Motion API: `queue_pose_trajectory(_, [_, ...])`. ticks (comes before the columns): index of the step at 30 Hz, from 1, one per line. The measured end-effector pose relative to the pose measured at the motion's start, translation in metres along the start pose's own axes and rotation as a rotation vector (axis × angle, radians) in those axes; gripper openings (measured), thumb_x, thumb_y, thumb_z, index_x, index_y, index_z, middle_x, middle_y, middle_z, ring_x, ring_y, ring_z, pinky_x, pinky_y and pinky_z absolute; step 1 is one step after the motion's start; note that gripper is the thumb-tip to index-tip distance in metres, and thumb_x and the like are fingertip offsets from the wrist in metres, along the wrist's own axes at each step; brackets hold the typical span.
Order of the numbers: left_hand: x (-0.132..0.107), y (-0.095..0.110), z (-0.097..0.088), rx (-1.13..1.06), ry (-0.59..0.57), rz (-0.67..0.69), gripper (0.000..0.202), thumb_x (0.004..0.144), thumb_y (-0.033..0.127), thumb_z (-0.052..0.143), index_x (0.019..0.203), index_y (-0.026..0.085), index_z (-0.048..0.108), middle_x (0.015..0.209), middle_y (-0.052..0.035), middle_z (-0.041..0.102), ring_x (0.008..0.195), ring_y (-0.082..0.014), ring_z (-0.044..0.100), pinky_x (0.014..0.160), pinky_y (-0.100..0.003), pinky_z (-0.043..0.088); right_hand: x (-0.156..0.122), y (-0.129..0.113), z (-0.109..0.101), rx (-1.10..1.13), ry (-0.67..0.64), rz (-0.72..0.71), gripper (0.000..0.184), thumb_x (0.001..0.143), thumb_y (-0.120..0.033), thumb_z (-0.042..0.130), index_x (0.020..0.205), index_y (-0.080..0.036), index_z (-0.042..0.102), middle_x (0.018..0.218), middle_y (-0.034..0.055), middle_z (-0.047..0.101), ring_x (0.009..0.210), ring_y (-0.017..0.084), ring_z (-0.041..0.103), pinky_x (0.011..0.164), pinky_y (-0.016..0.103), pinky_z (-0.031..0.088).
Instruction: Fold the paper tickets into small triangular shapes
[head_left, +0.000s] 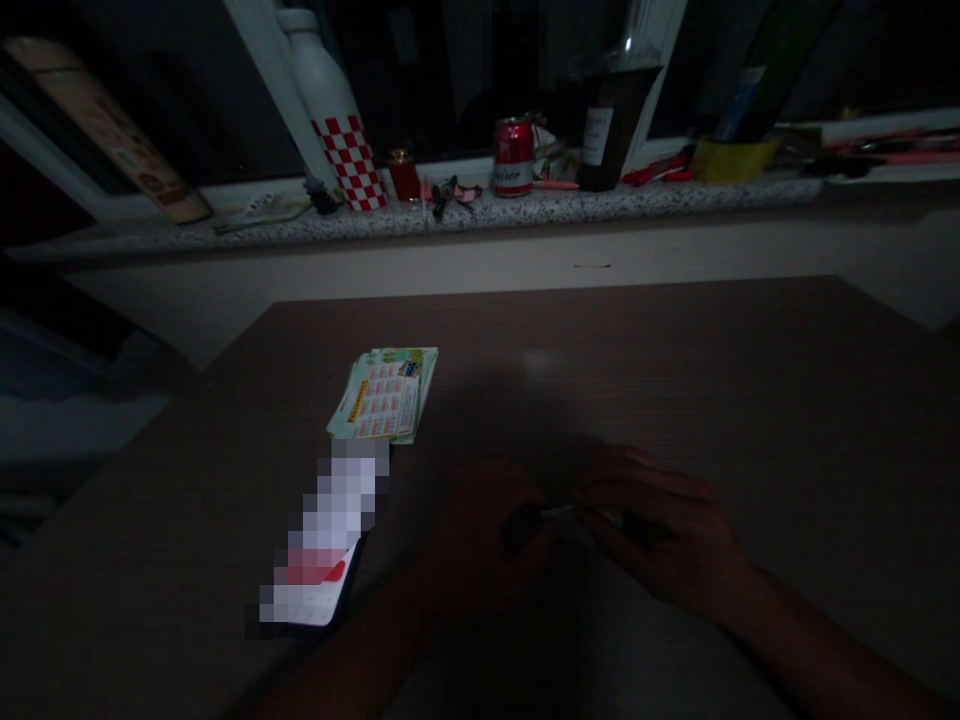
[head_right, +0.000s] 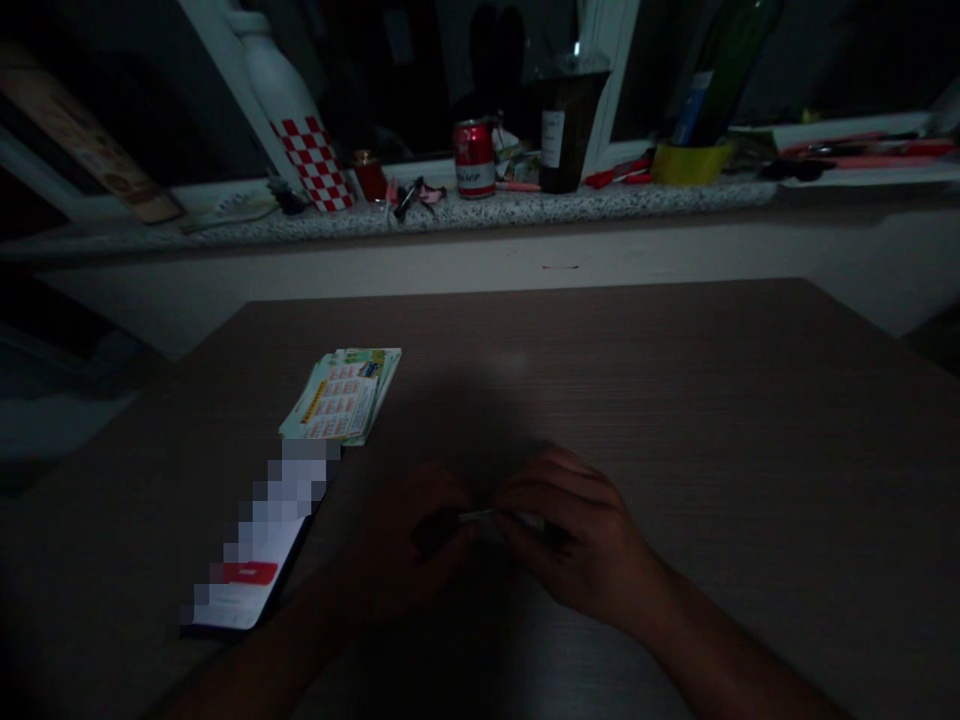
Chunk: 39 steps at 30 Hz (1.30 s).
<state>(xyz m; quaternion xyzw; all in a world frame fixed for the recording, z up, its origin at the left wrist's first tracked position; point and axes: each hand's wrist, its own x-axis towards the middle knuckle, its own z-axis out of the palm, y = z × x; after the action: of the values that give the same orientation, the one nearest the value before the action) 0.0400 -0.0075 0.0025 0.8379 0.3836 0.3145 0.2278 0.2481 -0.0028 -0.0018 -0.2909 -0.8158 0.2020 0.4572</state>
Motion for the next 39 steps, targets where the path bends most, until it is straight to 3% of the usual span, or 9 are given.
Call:
queue_pose_trajectory(4, [0.000, -0.003, 0.003, -0.038, -0.019, -0.089, 0.004, 0.082, 0.020, 0.057, 0.080, 0.017, 0.057, 0.071, -0.0003, 0.056, 0.065, -0.0138, 0.051, 0.060, -0.026, 0.038, 0.000, 0.001, 0.001, -0.003, -0.007, 0.048, 0.016, 0.081, -0.008, 0.063, 0.093, -0.017, 0.066, 0.076, 0.0039, 0.067, 0.072, 0.017, 0.063, 0.064, 0.033, 0.051])
queue_pose_trajectory(8, [0.001, -0.002, 0.004, -0.025, -0.042, -0.106, 0.004, 0.081, 0.021, 0.060, 0.082, 0.017, 0.059, 0.073, -0.0006, 0.058, 0.067, -0.0142, 0.053, 0.063, -0.027, 0.040, -0.001, 0.002, 0.002, -0.013, -0.021, 0.062, 0.013, 0.081, -0.009, 0.064, 0.091, -0.017, 0.066, 0.076, 0.0040, 0.067, 0.071, 0.017, 0.063, 0.065, 0.034, 0.050])
queue_pose_trajectory(18, [0.001, -0.003, 0.001, -0.040, 0.001, 0.107, 0.006, 0.087, 0.017, 0.059, 0.089, 0.016, 0.065, 0.084, -0.0047, 0.067, 0.081, -0.0162, 0.061, 0.073, -0.028, 0.047, -0.003, 0.002, 0.000, 0.000, -0.092, 0.066, 0.016, 0.080, -0.011, 0.068, 0.095, -0.017, 0.066, 0.083, 0.0048, 0.067, 0.076, 0.017, 0.061, 0.068, 0.034, 0.049])
queue_pose_trajectory(26, [0.003, -0.005, -0.005, 0.005, 0.065, 0.264, 0.008, 0.089, 0.016, 0.058, 0.088, 0.016, 0.066, 0.085, -0.0035, 0.069, 0.077, -0.0140, 0.060, 0.072, -0.028, 0.047, -0.001, 0.000, -0.004, -0.093, -0.086, -0.069, 0.016, 0.081, -0.011, 0.068, 0.096, -0.018, 0.067, 0.084, 0.0042, 0.069, 0.077, 0.017, 0.062, 0.070, 0.035, 0.048])
queue_pose_trajectory(39, [0.005, -0.007, -0.013, -0.024, -0.003, 0.290, 0.009, 0.088, 0.014, 0.057, 0.092, 0.018, 0.065, 0.084, -0.0026, 0.071, 0.076, -0.0146, 0.060, 0.073, -0.031, 0.045, 0.002, -0.006, -0.014, -0.151, -0.124, -0.146, 0.019, 0.079, -0.009, 0.068, 0.097, -0.017, 0.069, 0.081, 0.0040, 0.071, 0.076, 0.018, 0.063, 0.072, 0.037, 0.048])
